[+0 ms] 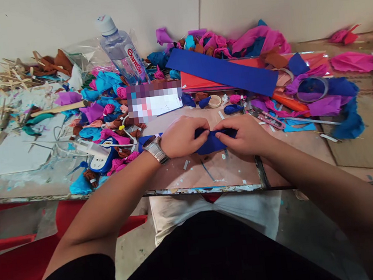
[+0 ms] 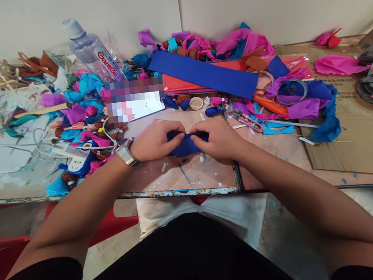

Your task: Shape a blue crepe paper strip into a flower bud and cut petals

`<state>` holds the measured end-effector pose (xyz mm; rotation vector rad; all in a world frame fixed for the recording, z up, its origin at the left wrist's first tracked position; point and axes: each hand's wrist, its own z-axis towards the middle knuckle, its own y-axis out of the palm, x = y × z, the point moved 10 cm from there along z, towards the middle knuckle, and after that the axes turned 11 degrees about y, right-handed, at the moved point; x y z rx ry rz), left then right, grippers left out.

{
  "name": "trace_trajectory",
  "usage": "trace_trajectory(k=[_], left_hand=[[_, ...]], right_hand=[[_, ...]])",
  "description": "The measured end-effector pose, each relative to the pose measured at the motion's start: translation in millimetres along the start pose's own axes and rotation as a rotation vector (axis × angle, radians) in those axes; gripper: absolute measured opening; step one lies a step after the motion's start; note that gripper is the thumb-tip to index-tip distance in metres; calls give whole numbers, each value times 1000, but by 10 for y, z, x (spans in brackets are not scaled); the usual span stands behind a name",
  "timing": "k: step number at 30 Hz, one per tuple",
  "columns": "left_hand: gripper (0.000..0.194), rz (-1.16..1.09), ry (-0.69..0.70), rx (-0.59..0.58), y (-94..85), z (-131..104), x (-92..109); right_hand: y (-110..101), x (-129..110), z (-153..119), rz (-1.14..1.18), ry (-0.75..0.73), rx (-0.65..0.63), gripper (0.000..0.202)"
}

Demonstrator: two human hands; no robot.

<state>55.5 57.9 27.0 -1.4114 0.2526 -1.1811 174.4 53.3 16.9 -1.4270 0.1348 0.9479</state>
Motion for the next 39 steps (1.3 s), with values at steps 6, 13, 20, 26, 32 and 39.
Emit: trace_trajectory(k=[6, 13, 20, 26, 32, 39], left_hand=[[24, -21, -35, -5, 13, -12, -90], [25, -29, -14, -52, 62, 4, -33], [46, -190, -41, -42, 85, 23, -55], [40, -211, -46, -43, 118, 16, -57], [29, -150, -37, -11, 97, -1, -74], [27, -194, -73, -58, 148, -4, -123]], right_hand=[[-61, 12, 10, 9, 27, 33, 20], [-51, -36, -4, 42, -8, 31, 19], [-37, -45, -7, 41, -17, 41, 17], [-66, -34, 1, 37, 4, 62, 17], [-70, -8, -1, 39, 21, 62, 16], [-67, -21, -17, 46, -5, 74, 18]])
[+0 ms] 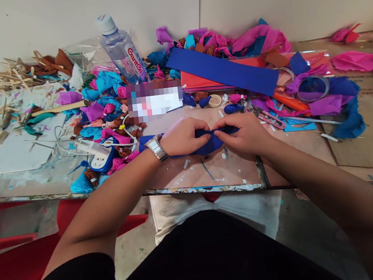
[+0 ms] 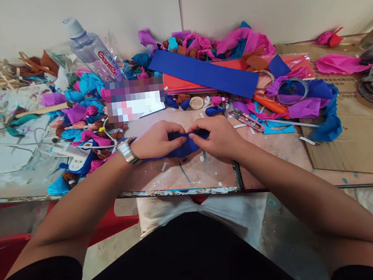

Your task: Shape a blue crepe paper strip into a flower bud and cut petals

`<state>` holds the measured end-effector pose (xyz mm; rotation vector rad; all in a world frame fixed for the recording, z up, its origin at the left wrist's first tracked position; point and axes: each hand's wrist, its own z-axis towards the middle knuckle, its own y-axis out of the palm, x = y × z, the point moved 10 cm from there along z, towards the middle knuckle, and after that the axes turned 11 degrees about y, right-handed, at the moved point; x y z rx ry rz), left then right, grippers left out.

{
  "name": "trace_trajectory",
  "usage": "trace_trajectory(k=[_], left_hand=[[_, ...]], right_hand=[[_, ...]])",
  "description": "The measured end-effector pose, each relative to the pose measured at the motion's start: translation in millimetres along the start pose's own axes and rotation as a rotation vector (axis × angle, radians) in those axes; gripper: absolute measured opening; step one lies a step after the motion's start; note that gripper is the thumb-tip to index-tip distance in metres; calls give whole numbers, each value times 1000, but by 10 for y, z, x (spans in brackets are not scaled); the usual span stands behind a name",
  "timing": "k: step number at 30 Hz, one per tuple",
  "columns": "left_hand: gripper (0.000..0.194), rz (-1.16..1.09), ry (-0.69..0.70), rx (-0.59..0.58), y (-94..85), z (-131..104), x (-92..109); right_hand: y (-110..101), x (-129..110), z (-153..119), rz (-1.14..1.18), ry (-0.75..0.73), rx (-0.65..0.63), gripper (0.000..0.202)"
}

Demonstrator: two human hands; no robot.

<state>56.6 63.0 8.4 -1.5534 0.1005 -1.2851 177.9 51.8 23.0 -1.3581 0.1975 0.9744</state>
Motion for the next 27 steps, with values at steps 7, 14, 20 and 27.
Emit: trace_trajectory(k=[7, 14, 20, 27], left_hand=[[30, -74, 15, -20, -24, 5, -5], [34, -74, 54, -37, -36, 1, 74], [31, -84, 16, -29, -16, 5, 57], [30, -146, 6, -35, -9, 4, 15]], right_hand=[[-1, -21, -11, 12, -20, 14, 18], [-10, -15, -11, 56, 12, 19, 17], [-17, -11, -5, 52, 18, 32, 15], [-29, -52, -30, 36, -37, 45, 13]])
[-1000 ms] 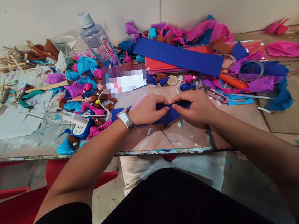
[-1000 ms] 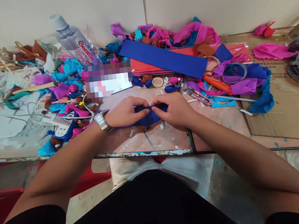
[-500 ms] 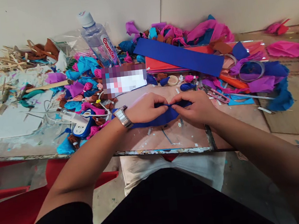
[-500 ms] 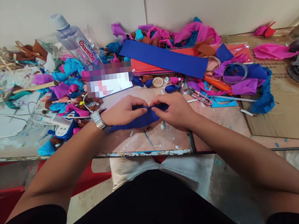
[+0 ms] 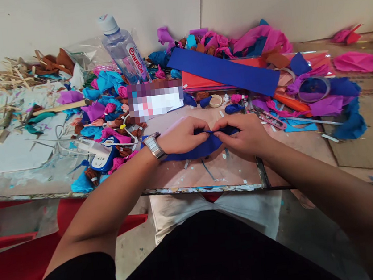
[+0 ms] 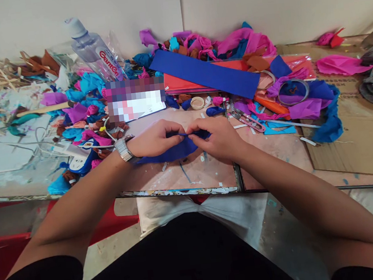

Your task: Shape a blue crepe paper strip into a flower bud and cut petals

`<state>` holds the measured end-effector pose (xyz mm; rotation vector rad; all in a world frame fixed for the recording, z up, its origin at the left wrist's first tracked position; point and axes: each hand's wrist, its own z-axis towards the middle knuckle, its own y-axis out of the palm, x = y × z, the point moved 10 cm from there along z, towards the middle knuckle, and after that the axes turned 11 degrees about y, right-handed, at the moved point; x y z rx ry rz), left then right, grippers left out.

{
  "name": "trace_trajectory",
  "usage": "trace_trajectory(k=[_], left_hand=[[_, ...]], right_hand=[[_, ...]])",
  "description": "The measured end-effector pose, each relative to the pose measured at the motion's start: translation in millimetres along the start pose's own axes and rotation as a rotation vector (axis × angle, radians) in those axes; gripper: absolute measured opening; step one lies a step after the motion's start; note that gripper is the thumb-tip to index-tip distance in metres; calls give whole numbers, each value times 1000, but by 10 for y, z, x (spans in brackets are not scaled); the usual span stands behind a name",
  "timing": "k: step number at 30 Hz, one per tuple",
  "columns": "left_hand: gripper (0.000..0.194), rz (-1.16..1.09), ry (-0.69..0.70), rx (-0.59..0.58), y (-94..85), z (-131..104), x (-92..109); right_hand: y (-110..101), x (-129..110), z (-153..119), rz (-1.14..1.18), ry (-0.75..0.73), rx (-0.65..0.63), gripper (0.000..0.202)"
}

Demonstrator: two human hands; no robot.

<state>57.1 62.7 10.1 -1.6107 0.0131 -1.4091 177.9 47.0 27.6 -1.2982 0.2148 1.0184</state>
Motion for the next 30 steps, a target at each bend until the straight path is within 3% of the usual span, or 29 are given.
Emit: trace_trajectory(k=[8, 11, 14, 30], left_hand=[[25, -122, -27, -6, 9, 5, -2], [31, -149, -8, 9, 4, 14, 3], [39, -138, 1, 33, -9, 16, -26], [29, -15, 26, 66, -36, 14, 36]], right_hand=[[-24, -91, -14, -4, -99, 37, 9], [-23, -109, -21, -13, -118, 43, 10], [-22, -108, -26, -17, -116, 46, 11], [3, -49, -11, -120, -67, 56, 13]])
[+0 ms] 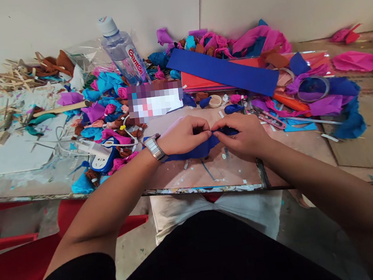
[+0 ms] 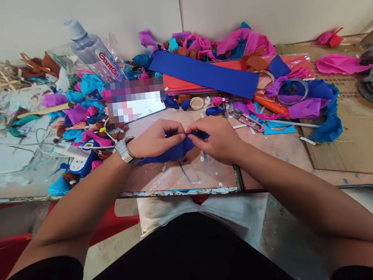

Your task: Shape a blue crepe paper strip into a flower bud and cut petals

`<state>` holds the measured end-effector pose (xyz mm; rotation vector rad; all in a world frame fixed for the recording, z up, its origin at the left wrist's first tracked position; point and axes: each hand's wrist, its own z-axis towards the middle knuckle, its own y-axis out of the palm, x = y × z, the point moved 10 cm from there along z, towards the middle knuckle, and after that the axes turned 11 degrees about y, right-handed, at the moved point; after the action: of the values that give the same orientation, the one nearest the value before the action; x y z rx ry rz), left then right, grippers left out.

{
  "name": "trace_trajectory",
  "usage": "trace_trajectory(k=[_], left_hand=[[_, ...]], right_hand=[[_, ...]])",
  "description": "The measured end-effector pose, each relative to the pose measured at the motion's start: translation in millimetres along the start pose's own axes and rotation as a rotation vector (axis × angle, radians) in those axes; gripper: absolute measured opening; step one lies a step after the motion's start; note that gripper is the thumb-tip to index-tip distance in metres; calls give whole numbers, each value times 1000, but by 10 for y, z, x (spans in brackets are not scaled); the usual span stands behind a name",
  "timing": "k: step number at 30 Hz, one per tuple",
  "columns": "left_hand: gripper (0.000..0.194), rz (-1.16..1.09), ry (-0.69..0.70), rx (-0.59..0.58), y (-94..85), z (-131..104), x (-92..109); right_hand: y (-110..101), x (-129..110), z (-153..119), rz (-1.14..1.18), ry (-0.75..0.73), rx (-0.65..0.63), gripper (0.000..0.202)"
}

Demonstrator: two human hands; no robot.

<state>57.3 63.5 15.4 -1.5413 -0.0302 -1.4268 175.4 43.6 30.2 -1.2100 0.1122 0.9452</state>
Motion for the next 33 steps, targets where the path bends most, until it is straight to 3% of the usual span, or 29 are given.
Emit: trace_trajectory(k=[17, 23, 28, 33], left_hand=[[32, -66, -4, 68, -38, 2, -10], [37, -34, 6, 26, -46, 3, 33], [31, 92, 45, 36, -182, -13, 123], [26, 285, 10, 78, -318, -48, 83]], right_hand=[[-18, 16, 17, 22, 15, 13, 11], [-16, 21, 18, 36, 30, 1, 12], [-82, 125, 36, 119, 147, 18, 11], [-109, 254, 76, 229, 269, 16, 13]])
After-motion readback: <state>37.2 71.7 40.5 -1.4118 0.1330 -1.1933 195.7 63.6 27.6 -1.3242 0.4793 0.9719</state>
